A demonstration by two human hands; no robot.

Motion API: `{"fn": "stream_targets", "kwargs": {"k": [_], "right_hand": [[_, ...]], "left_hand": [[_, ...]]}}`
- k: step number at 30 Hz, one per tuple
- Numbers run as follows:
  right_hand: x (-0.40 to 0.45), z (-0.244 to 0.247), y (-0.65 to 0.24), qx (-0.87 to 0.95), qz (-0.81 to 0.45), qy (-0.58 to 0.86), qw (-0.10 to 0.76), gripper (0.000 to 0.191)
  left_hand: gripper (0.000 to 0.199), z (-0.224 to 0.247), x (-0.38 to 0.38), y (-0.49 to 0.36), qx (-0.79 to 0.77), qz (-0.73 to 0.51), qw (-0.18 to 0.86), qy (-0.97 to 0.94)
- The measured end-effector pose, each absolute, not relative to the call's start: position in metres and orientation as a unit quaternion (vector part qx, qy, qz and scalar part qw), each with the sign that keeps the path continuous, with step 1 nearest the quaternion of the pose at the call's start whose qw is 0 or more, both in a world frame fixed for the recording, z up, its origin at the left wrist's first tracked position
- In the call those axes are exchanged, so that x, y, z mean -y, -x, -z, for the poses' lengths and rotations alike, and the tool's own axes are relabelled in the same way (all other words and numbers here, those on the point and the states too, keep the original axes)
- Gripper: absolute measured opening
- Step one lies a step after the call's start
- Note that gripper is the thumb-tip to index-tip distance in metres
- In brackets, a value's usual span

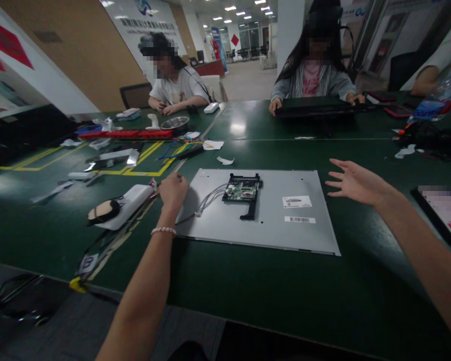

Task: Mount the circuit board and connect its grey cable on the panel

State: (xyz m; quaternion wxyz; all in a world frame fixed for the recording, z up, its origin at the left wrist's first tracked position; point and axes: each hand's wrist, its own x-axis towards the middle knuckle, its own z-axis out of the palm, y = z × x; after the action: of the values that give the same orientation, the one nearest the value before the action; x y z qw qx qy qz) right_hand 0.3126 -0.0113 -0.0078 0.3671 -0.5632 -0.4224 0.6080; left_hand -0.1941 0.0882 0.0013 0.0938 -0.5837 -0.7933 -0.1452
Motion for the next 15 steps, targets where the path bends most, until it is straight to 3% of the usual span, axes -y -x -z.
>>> {"fn": "stream_targets", "kwargs": {"k": [6,11,15], "right_hand": [[0.01,0.012,-0.33,0.487,-0.56,0.58,0.335,0.082],[0.016,0.002,-0.343,0.442,-0.545,0.627,0.339,0.094],[0.021,-0.007,-0.353,0.451,-0.511,0.665,0.305,0.091]], "left_hand": [[0.033,0.002,-0.09,0.183,0.768,0.14,0.089,0.619],[0.034,0.003,-0.089,0.176,0.773,0.181,-0.024,0.607],[0.034,0.009,-0.093,0.173,0.763,0.199,-0.095,0.608]]}}
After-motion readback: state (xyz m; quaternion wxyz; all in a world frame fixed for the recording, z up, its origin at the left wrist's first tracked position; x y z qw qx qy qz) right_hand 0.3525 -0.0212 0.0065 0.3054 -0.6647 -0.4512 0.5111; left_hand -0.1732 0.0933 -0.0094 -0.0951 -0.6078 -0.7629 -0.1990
